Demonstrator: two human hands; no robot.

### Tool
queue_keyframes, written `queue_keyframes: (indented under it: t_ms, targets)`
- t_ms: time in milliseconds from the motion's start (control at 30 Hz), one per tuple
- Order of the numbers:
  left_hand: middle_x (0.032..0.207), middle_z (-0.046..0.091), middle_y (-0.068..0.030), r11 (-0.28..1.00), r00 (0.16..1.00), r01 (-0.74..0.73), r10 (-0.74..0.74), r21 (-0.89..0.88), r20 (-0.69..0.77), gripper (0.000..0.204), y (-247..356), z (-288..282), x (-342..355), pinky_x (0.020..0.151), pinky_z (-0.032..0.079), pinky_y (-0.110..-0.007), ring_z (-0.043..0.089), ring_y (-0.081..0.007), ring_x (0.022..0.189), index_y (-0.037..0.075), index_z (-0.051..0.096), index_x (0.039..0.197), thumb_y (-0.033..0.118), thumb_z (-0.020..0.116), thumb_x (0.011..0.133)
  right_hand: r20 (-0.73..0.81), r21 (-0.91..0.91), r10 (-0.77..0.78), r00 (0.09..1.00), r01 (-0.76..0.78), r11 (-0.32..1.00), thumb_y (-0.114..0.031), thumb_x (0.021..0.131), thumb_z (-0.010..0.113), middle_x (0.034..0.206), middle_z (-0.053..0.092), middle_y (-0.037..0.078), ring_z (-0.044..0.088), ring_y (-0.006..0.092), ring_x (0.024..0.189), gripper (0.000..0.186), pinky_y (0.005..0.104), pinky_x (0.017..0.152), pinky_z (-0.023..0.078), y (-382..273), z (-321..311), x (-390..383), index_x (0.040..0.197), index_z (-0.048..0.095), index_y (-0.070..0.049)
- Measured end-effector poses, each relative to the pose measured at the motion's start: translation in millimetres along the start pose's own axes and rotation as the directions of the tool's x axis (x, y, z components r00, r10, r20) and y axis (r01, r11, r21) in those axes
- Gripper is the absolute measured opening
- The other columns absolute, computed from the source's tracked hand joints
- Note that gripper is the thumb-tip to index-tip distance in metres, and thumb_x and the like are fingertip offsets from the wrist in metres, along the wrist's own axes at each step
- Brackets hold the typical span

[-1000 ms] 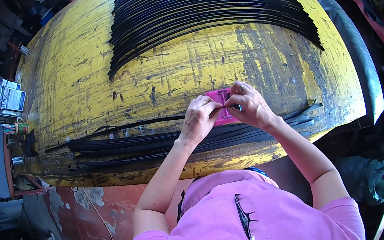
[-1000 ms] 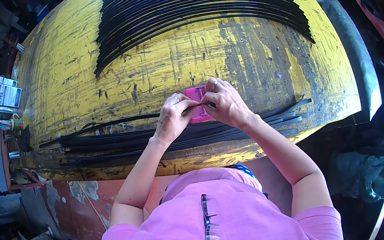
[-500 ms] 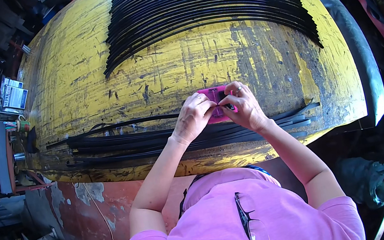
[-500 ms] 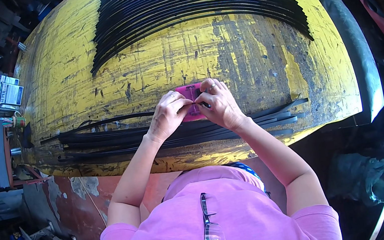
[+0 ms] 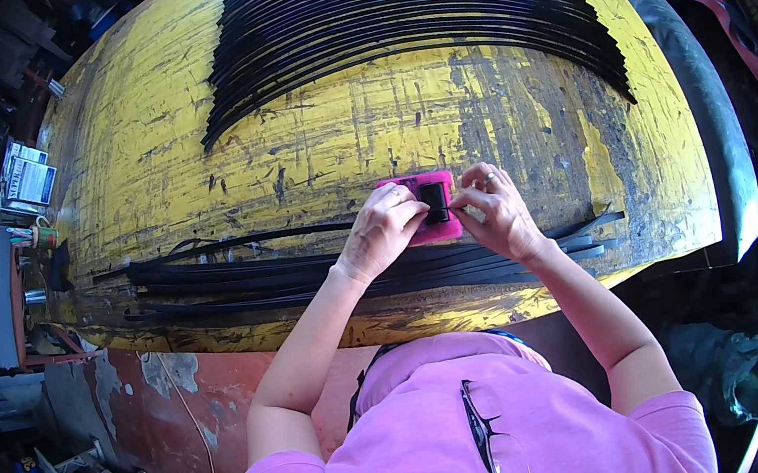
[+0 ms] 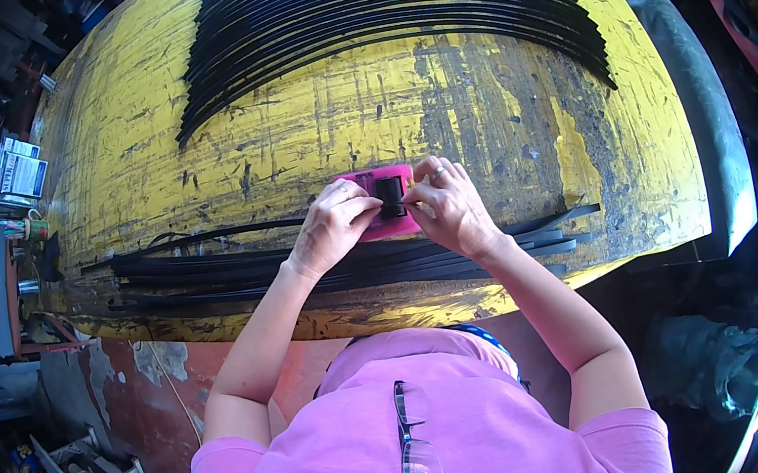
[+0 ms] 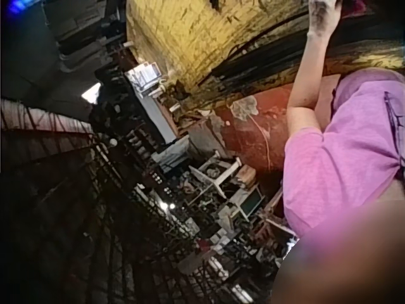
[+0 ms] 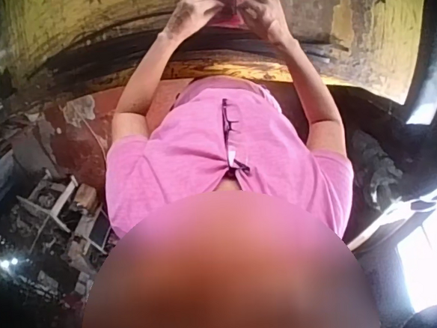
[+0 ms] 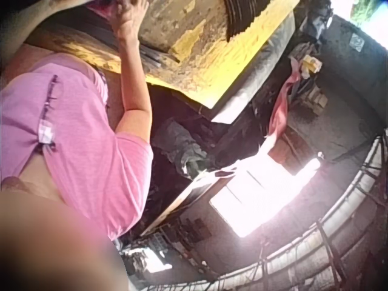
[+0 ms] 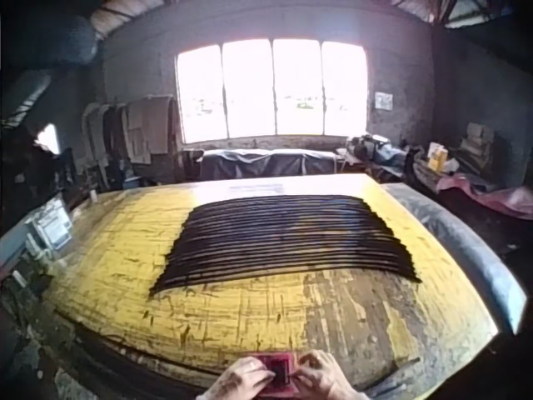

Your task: Painting the edges of thin leather straps by pulling them through an edge-paint roller applicator.

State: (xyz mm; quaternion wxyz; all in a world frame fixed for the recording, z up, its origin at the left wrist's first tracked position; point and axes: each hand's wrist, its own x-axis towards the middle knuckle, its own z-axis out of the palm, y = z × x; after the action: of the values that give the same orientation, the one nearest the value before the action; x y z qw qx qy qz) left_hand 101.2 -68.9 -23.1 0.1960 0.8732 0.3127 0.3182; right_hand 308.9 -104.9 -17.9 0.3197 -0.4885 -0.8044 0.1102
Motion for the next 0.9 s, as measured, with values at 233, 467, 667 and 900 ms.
queue_keyframes:
  t_ms: [233,467,667,900]
  targets:
    - [0.075,0.059,-0.0082,1.000,1.000,-0.001,0.001,0.003,-0.005,0.009,1.8,-3.9,1.7,0.076,0.047,-0.034,0.058,-0.0248,0.077,0.002,0.065,0.077,0.001,0.067,0.069,-0.021,-0.004,0.020,1.000,-0.020,1.000,-0.008,0.068,0.070,0.090,0.050,0.005,0.050,0.0227,0.081,0.011,0.0358,0.073,0.038,18.5,-25.9,-15.6,0.076,0.063,-0.010]
    - [0.074,0.060,-0.0081,1.000,1.000,0.015,-0.015,0.004,0.003,0.006,2.5,-5.5,0.0,0.075,0.048,-0.033,0.057,-0.0241,0.075,0.001,0.065,0.076,0.004,0.067,0.072,-0.031,-0.045,0.121,0.992,-0.123,0.991,-0.004,0.067,0.070,0.089,0.051,0.007,0.052,0.0234,0.082,0.013,0.0354,0.075,0.041,44.8,-60.9,-42.9,0.075,0.063,-0.010]
    - [0.072,0.060,-0.0086,0.997,0.997,0.077,-0.077,-0.012,0.019,0.005,4.4,-3.6,0.0,0.080,0.048,-0.034,0.058,-0.0238,0.074,0.001,0.065,0.076,0.005,0.067,0.073,-0.067,-0.057,0.177,0.982,-0.181,0.982,0.001,0.065,0.070,0.090,0.050,0.007,0.051,0.0234,0.081,0.017,0.0347,0.074,0.041,72.8,-93.1,-70.6,0.077,0.063,-0.008]
    - [0.072,0.061,-0.0079,0.997,0.997,0.077,-0.077,0.001,0.021,0.005,5.9,0.0,2.1,0.093,0.044,-0.038,0.060,-0.0230,0.070,0.002,0.066,0.076,0.006,0.067,0.074,-0.069,-0.100,0.266,0.961,-0.272,0.957,0.005,0.066,0.068,0.089,0.050,0.009,0.051,0.0233,0.078,0.016,0.0338,0.070,0.042,99.9,-137.3,-102.7,0.077,0.062,-0.004]
